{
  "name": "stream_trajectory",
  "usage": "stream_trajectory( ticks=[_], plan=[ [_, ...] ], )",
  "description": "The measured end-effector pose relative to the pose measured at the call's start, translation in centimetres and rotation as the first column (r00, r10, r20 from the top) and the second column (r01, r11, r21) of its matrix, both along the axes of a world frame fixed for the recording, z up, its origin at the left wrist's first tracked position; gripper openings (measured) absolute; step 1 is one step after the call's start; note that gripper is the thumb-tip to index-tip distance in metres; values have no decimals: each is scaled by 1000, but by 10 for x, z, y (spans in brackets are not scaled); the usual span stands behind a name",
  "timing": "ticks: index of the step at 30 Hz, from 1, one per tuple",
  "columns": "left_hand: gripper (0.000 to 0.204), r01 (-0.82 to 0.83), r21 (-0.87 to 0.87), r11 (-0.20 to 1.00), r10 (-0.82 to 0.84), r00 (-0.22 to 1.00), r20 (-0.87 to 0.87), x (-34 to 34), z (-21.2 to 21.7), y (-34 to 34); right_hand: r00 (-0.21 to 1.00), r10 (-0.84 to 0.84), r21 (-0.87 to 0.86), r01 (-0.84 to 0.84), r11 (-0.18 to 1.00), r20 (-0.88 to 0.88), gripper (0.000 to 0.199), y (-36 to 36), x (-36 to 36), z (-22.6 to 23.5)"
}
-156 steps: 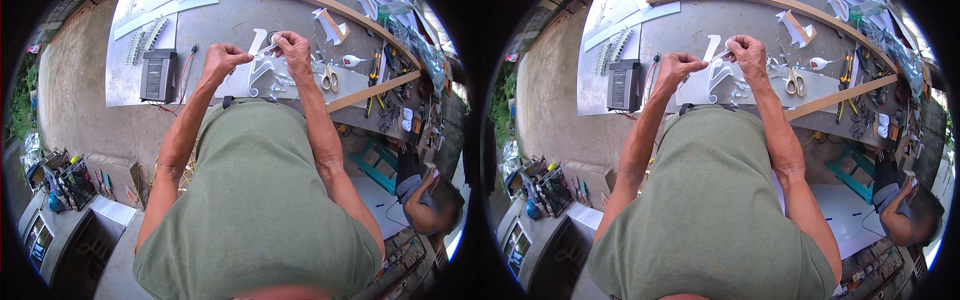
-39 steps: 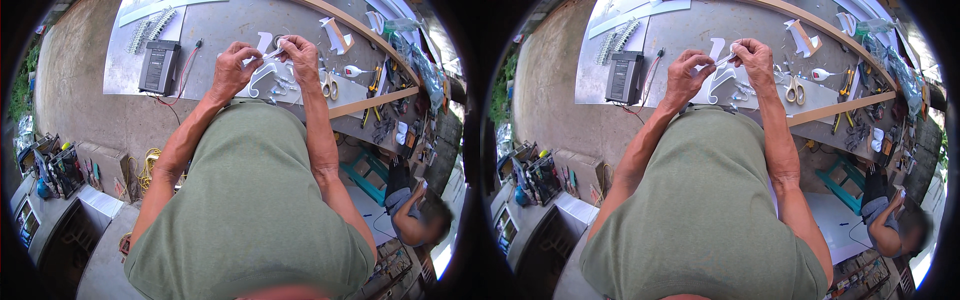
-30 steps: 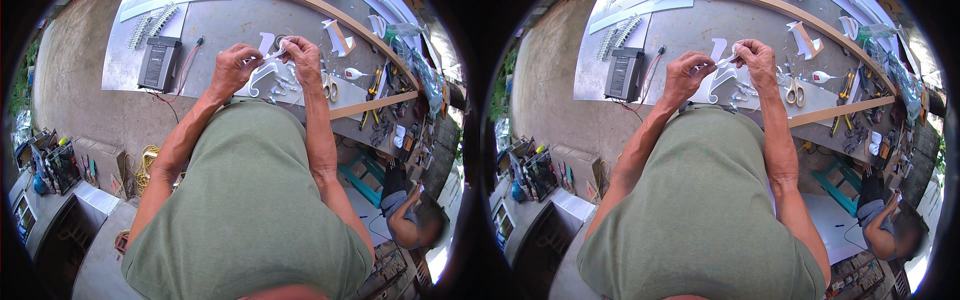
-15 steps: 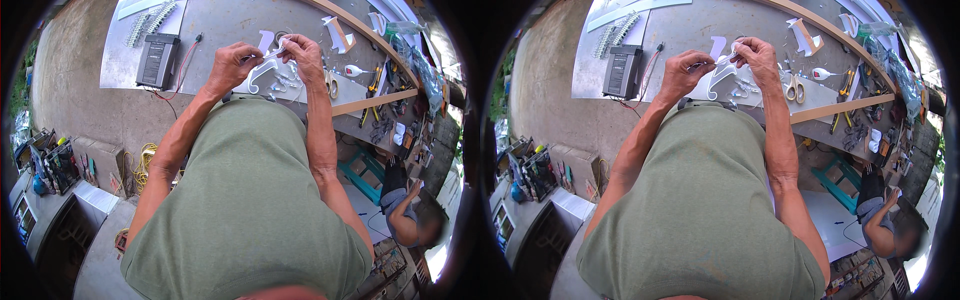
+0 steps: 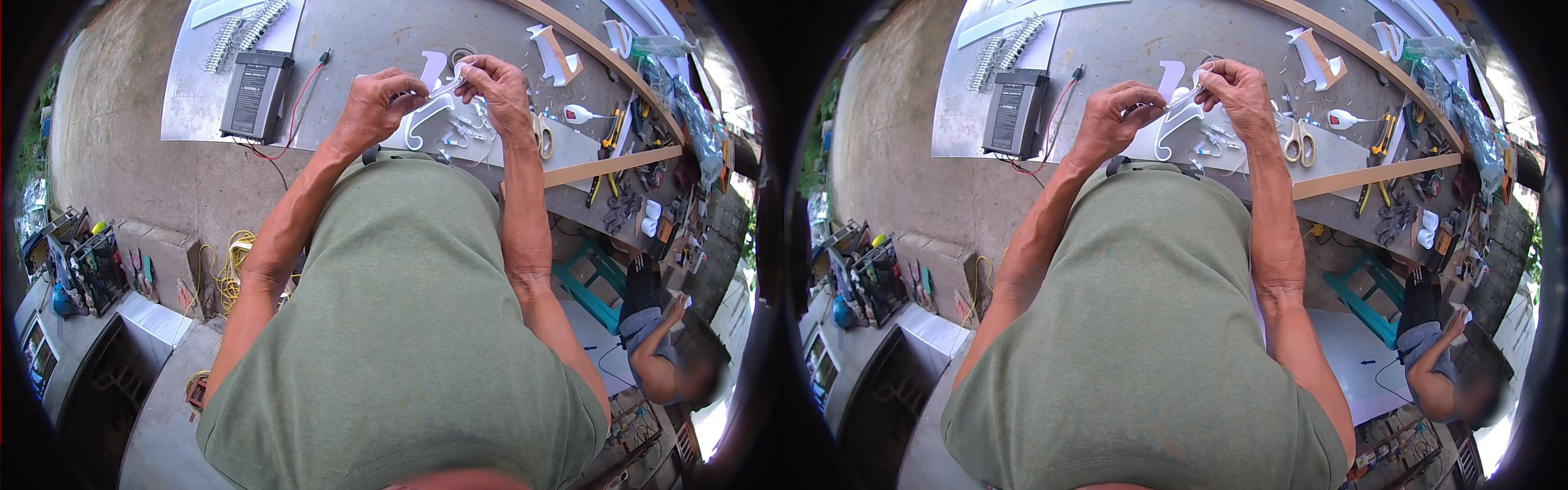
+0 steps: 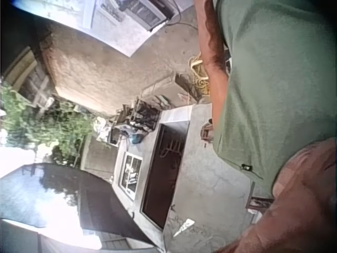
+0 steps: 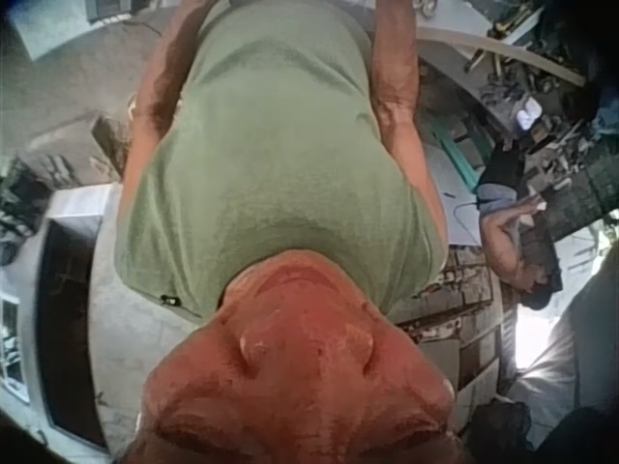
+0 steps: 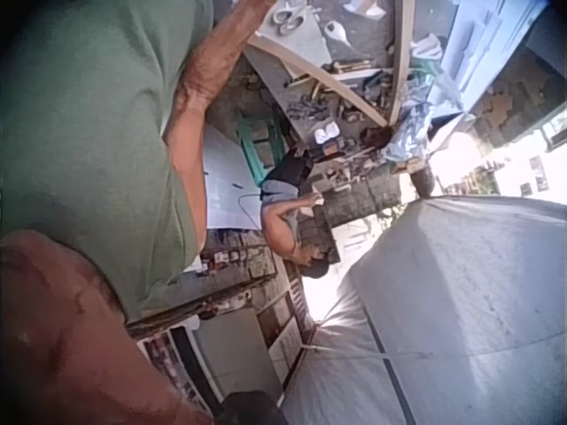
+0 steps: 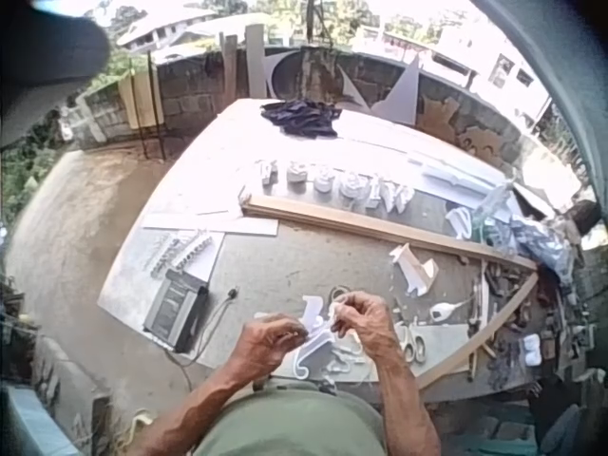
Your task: Assembling and securing LED lighting components onto a white sign backing using tape.
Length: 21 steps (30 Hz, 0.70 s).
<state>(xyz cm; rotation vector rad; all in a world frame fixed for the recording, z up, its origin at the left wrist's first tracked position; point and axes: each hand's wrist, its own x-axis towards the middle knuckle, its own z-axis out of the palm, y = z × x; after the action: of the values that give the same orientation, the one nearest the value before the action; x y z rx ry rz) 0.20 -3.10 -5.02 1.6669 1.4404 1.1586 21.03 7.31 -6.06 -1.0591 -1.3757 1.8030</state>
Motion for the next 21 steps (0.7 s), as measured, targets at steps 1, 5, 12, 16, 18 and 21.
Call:
stream_trajectory(
  ticks=[1,5,12,16,18,21],
  plan=[
    [15,-1,-2,1000,1,1000,1,-1,1,-1,1000,7,7,-7,1000,6,19,0,0,0],
    [17,21,-45,999,-19,999,50,-2,3,-3,1000,-4,9,4,1000,-5,18,-4,0,0],
    [16,-14,-122,992,27,994,102,-4,5,-8,999,-15,-11,14,1000,-32,18,-6,-1,2],
    [16,-2,-125,992,11,997,72,-4,8,-10,1000,-8,-10,7,1000,-27,19,-8,-2,2],
    [15,-2,-92,996,6,999,42,-3,10,-11,1000,-10,-13,10,1000,-20,19,-8,-3,2],
    [12,-31,-48,998,32,999,24,0,10,-13,1000,-16,-20,15,1000,-14,19,-7,-5,2]
  ],
)
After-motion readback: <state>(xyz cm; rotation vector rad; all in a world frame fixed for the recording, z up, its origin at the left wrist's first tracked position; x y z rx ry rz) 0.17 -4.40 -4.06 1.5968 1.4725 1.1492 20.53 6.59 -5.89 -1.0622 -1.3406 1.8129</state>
